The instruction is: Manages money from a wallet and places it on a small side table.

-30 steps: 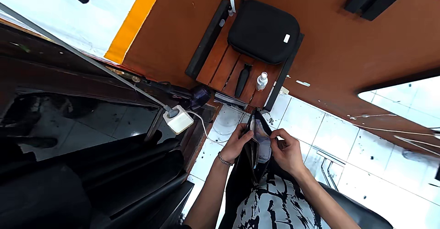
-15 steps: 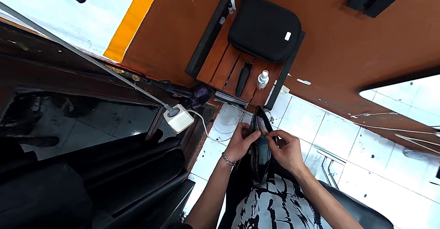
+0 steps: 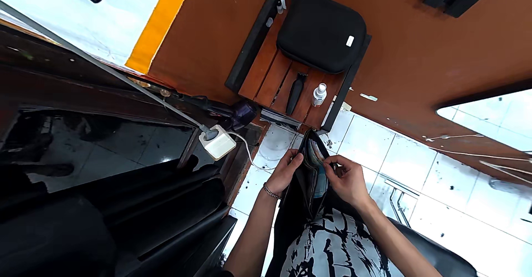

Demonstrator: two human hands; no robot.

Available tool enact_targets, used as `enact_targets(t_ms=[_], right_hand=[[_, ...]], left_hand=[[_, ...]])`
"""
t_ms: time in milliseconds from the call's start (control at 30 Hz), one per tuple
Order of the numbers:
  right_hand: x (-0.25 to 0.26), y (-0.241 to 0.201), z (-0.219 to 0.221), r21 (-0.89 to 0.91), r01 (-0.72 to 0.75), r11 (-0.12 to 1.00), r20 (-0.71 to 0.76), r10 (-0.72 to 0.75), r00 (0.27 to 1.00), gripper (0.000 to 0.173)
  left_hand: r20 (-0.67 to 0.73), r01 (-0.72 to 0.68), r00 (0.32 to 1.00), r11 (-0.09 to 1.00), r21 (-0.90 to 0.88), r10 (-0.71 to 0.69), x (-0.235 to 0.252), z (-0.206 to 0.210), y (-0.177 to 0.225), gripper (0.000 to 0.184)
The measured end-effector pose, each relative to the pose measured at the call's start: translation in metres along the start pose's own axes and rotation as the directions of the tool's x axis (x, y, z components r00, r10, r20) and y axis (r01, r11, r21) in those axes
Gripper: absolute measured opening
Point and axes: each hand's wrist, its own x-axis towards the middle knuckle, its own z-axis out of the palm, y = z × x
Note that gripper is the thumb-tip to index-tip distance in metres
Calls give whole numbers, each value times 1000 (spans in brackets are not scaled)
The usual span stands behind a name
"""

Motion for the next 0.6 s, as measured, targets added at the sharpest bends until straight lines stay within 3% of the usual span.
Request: enact_targets(t_ms=[600], right_hand=[[0,6,1,-56,80,995,13,-80,997,20]], left_hand=[[19,5,1000,1000,-31,-5,4,-3,2,35]])
